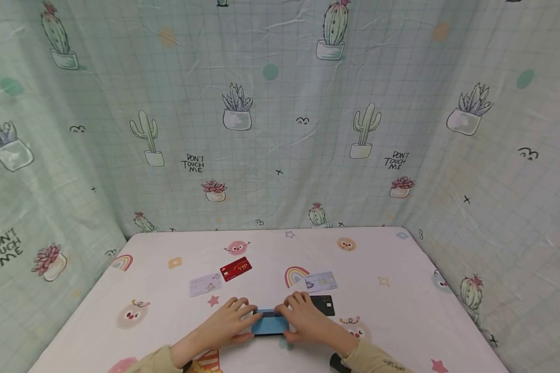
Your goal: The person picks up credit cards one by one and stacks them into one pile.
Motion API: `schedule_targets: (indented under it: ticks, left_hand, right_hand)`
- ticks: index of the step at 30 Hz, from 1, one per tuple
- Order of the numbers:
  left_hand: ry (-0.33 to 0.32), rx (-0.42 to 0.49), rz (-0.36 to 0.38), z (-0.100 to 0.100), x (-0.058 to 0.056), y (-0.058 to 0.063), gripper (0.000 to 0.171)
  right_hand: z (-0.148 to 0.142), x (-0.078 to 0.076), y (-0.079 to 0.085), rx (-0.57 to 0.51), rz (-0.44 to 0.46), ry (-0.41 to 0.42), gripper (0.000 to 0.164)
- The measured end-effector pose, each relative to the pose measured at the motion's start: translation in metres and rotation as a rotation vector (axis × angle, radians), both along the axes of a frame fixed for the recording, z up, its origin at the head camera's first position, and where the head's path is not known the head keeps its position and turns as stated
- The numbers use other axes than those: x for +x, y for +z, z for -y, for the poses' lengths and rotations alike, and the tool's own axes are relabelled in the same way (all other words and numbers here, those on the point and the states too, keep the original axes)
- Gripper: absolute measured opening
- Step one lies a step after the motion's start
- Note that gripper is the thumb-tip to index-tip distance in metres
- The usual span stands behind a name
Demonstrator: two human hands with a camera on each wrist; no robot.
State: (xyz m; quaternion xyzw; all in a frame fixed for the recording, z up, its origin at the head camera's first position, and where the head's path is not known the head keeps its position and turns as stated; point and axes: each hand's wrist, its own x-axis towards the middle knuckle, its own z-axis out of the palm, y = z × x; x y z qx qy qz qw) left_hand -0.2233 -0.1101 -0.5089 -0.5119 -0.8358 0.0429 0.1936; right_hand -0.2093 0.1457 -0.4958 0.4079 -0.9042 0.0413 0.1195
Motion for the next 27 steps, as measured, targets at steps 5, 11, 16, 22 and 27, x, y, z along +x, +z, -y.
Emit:
schedule_targets:
  ticks: [5,11,16,22,27]
  left_hand:
    - [0.010,-0.021,0.024,-0.0013,-0.0002,-0.0018,0.044]
    - [0.000,-0.026,-0.012,-0.0029,-0.0003,-0.0020,0.043]
    - [0.000,-0.033,-0.037,-0.0032,-0.0009,-0.0033,0.043]
    - [0.001,-0.050,-0.002,-0.0025,-0.0013,-0.0056,0.043]
    - [0.004,-0.061,-0.003,-0.0025,-0.0014,-0.0054,0.043]
  right_hand:
    - [-0.0006,0.0002,-0.0008,-0.005,0.032,0.009,0.045]
    - [-0.0012,-0.0003,-0.0025,0.001,0.032,0.015,0.045]
    - [-0.0014,0.0000,-0.0035,-0.002,0.048,0.015,0.043]
    - [-0.0010,0.0001,-0.0047,0.002,0.061,0.023,0.042]
    - [-0.0008,-0.0005,-0.0058,0.015,0.069,0.023,0.042]
